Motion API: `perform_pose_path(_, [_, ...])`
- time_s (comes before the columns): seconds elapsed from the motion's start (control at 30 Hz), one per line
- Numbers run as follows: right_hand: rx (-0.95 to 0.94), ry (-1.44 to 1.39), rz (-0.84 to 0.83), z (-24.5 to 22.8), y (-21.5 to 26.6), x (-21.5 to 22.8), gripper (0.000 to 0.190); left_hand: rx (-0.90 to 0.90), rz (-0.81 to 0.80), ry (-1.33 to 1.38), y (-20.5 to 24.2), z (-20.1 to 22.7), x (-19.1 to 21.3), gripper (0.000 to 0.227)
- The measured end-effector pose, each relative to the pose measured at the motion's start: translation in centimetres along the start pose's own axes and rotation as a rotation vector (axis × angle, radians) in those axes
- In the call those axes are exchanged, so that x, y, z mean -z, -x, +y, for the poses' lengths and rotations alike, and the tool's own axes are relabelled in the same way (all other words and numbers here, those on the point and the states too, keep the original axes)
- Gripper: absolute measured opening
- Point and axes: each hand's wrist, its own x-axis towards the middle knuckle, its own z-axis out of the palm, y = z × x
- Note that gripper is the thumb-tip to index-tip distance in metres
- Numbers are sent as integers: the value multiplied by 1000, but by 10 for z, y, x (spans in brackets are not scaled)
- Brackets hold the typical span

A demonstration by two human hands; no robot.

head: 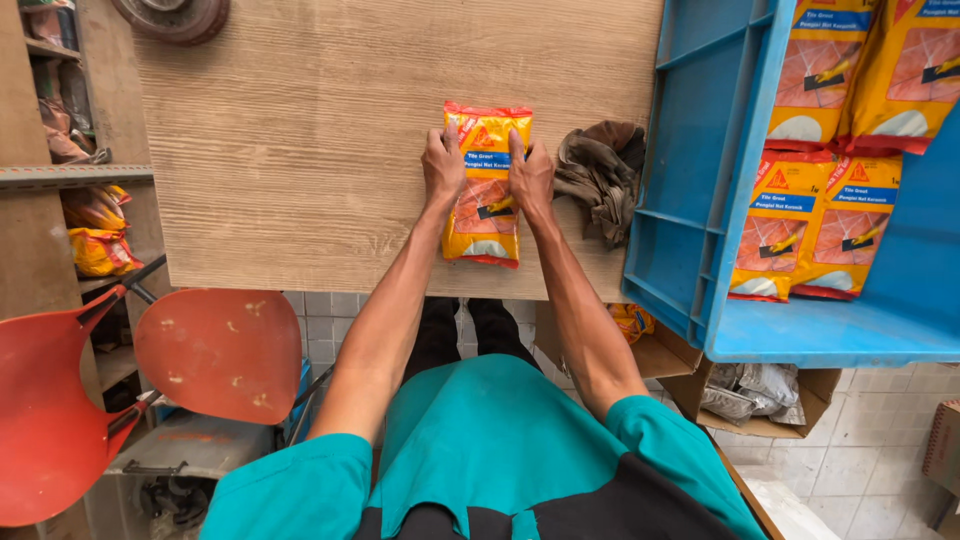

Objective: The person takes yellow bags from a cardboard box, wipes them with a cloth, and places them into a blue plastic crate.

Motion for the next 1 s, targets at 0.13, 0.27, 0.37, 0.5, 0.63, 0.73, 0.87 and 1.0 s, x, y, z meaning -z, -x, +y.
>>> perform_pose_path(0.13, [31, -24, -79, -7, 4, 8, 65, -75, -34, 26, 4, 10, 4, 45])
perform_pose_path(0.27, [130, -58, 134, -5, 37, -14, 58, -338, 52, -154, 43, 22, 13, 44])
perform_pose_path(0.37, [185, 78, 344, 44, 41, -51, 44, -440, 169, -284, 59, -4, 9, 38])
perform_pose_path(0.5, [205, 67, 334, 36, 54, -41, 47, -569, 241, -396, 86, 3, 17, 36])
perform_pose_path(0.63, [453, 106, 388, 51, 81, -46, 54, -697, 222, -655, 116, -25, 25, 49])
perform_pose_path(0.73, [661, 292, 434, 77, 105, -51, 51, -791, 154, -799, 130, -56, 40, 53])
perform_pose_path(0.87, [845, 454, 407, 92, 110, -43, 47, -1022, 116, -949, 117, -52, 52, 53])
perform_pose_path(1.0, [901, 509, 376, 61, 62, -39, 51, -1040, 9, -878, 64, -25, 35, 55])
